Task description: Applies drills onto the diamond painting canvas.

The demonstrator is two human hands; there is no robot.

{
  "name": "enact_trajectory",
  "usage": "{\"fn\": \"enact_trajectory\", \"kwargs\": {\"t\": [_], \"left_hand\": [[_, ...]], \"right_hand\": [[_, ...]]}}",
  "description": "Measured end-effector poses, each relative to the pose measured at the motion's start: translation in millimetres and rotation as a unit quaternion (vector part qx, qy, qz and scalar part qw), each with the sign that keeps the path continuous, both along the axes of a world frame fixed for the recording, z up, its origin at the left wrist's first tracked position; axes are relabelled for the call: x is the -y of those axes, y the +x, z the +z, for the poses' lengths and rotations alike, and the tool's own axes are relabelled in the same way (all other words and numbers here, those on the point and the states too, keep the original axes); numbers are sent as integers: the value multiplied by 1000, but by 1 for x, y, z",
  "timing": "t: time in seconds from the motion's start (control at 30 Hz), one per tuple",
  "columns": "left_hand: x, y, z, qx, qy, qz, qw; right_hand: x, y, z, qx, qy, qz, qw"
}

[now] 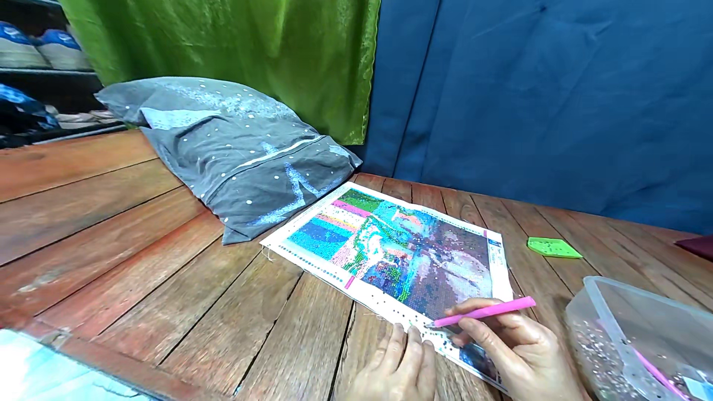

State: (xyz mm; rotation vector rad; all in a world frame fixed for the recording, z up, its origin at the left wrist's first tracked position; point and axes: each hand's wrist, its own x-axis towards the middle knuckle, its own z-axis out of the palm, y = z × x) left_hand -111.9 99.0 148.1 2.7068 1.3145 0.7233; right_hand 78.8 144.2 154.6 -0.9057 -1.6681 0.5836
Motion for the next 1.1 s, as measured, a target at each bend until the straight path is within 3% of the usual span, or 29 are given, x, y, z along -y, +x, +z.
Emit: {"fn": "enact_trajectory", "kwargs": {"t": [1.1], "left_hand": [[8, 0, 4, -3, 10, 36, 999]], "right_hand": [[3, 1, 6, -13, -11, -41, 999]]}}
